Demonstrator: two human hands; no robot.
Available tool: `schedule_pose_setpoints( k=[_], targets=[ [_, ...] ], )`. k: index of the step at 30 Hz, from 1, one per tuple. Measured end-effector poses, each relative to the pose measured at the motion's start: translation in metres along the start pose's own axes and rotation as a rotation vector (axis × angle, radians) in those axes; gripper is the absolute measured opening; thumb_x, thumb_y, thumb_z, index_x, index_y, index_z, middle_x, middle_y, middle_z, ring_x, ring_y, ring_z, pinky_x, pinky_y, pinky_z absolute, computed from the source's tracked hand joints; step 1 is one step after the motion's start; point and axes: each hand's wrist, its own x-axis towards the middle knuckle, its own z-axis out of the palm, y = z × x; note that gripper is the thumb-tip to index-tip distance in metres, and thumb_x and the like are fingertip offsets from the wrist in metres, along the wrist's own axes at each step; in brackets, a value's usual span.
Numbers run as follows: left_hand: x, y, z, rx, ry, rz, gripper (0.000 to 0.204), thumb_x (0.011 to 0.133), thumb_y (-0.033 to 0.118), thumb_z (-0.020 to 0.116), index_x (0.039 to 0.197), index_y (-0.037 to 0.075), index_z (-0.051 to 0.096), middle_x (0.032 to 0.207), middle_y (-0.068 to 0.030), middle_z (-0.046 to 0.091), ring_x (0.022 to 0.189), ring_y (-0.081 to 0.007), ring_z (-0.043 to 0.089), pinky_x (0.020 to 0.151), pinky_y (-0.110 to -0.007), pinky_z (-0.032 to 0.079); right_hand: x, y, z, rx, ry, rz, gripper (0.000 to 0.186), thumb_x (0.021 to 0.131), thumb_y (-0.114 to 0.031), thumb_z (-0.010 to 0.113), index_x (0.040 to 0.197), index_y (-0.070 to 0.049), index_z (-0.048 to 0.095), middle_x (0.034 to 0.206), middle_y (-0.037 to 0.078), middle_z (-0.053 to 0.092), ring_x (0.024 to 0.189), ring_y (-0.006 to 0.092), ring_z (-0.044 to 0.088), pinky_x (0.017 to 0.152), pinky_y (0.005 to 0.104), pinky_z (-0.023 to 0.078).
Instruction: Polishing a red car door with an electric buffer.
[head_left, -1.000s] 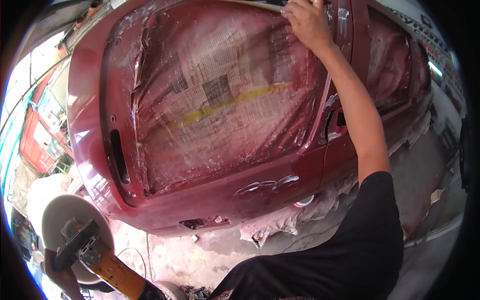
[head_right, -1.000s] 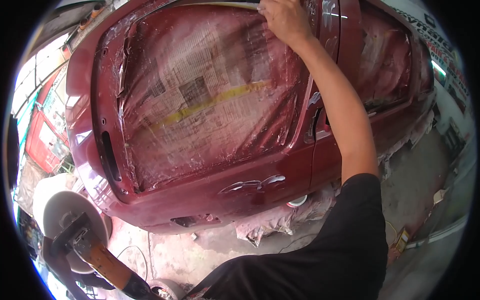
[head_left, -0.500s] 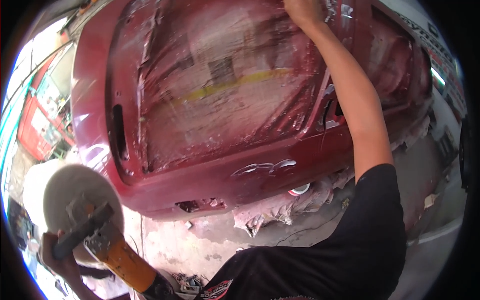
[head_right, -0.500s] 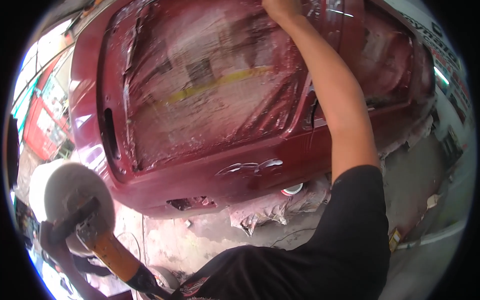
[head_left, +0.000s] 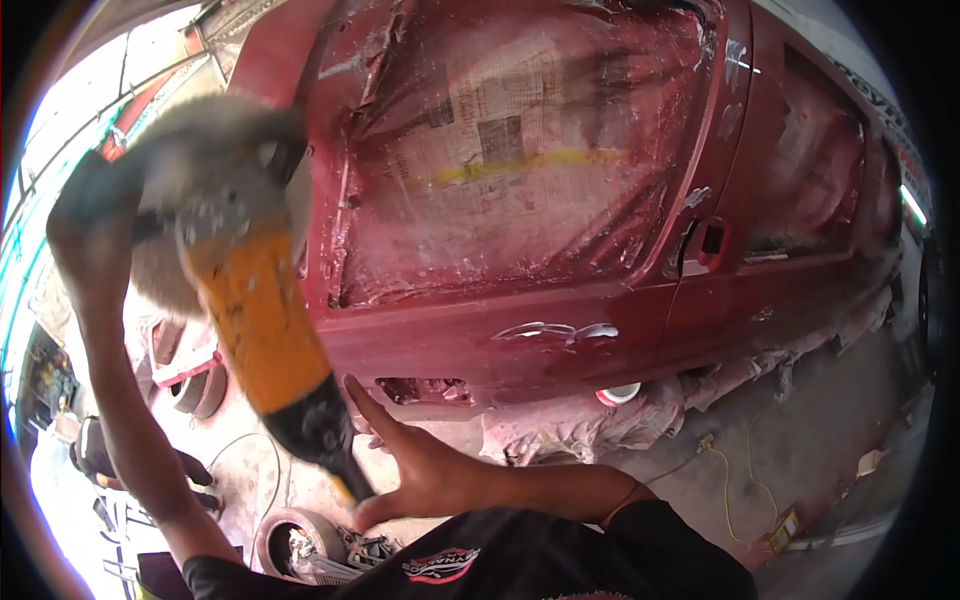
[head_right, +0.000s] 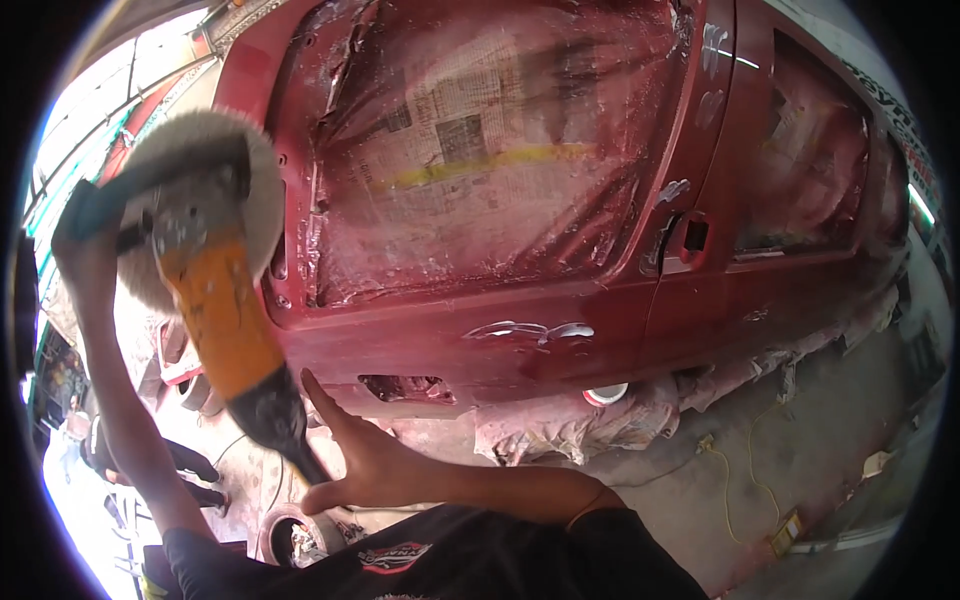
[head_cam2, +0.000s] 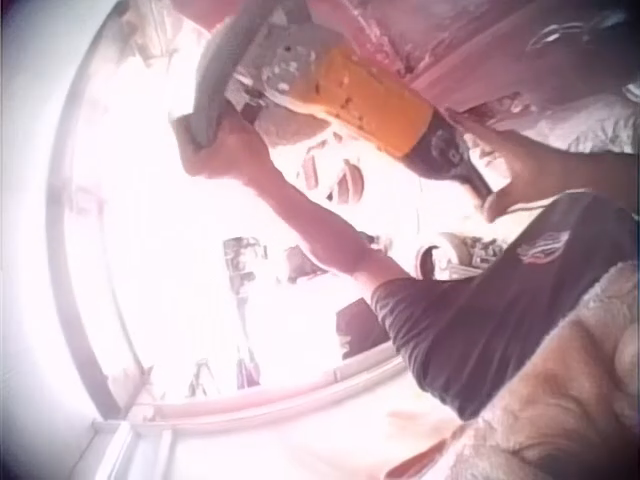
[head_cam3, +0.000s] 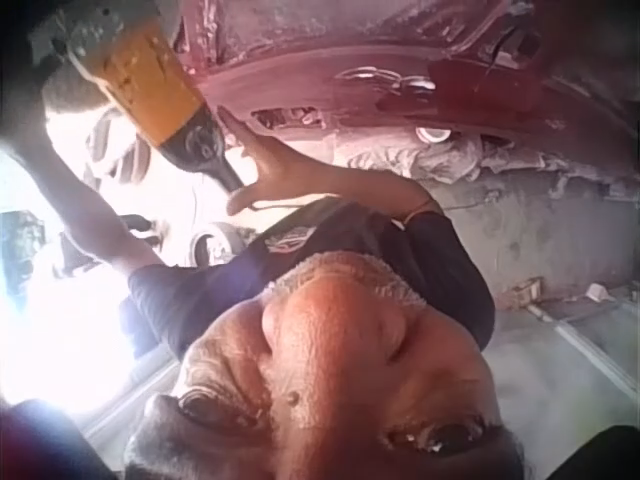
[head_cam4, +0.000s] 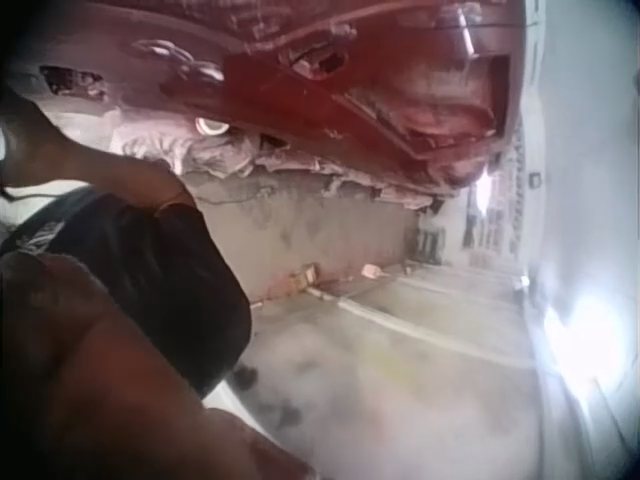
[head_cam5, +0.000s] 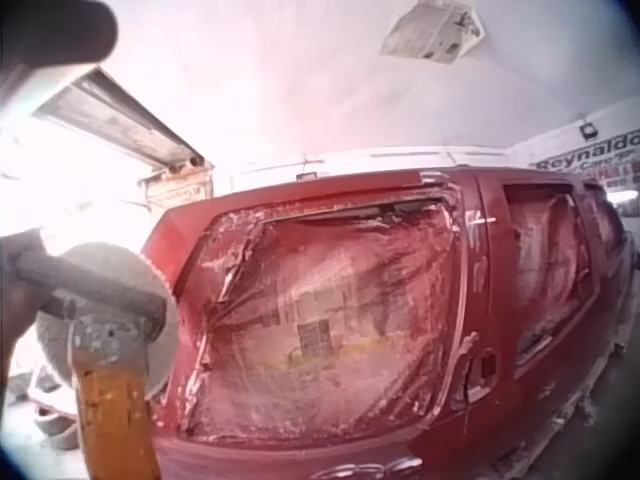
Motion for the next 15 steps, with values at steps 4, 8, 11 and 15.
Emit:
schedule_pose_setpoints(
  k=[4, 8, 11, 15],
  targets=[
    [0.036, 0.016, 0.034, -0.087, 0.196, -0.131, 0.057, 0.085, 0.019, 0.082, 0.132, -0.005, 0.062, 0.100, -0.0066, 0.074, 0.078, -0.0083, 0.063, 0.066, -0.024, 0.053, 0.022, -0.003, 0.004, 0.001, 0.310, -0.079, 0.111, 0.088, -0.008, 0.071, 0.161, -0.009, -0.014, 0.137, 0.023, 0.047, 0.120, 0.0269, 0.050, 0.100, 0.0342, 0.041],
    [0.052, 0.036, 0.062, -0.163, 0.352, 0.044, 0.033, 0.085, 0.015, 0.079, 0.112, -0.002, 0.072, 0.084, -0.0013, 0.069, 0.070, -0.0069, 0.058, 0.064, -0.023, 0.047, 0.042, -0.014, -0.035, -0.108, 0.539, -0.170, 0.113, 0.086, -0.006, 0.072, 0.160, -0.007, -0.014, 0.123, 0.022, 0.060, 0.103, 0.0278, 0.064, 0.093, 0.0337, 0.049],
    [0.061, 0.040, 0.075, -0.306, 0.383, 0.005, 0.019, 0.086, 0.014, 0.076, 0.101, 0.002, 0.077, 0.075, 0.0023, 0.063, 0.066, -0.0053, 0.054, 0.059, -0.022, 0.042, 0.057, -0.036, -0.060, -0.209, 0.618, -0.351, 0.119, 0.084, -0.006, 0.077, 0.159, -0.004, -0.015, 0.131, 0.024, 0.059, 0.112, 0.0293, 0.064, 0.096, 0.0340, 0.049],
    [0.075, 0.024, 0.079, -0.380, 0.373, 0.073, 0.026, 0.086, 0.012, 0.074, 0.109, -0.001, 0.076, 0.079, 0.0003, 0.066, 0.066, -0.0067, 0.056, 0.058, -0.023, 0.043, 0.071, -0.063, -0.077, -0.169, 0.609, -0.295, 0.121, 0.078, -0.008, 0.084, 0.160, 0.001, -0.005, 0.141, 0.020, 0.051, 0.127, 0.0264, 0.053, 0.109, 0.0364, 0.040]
  ],
)
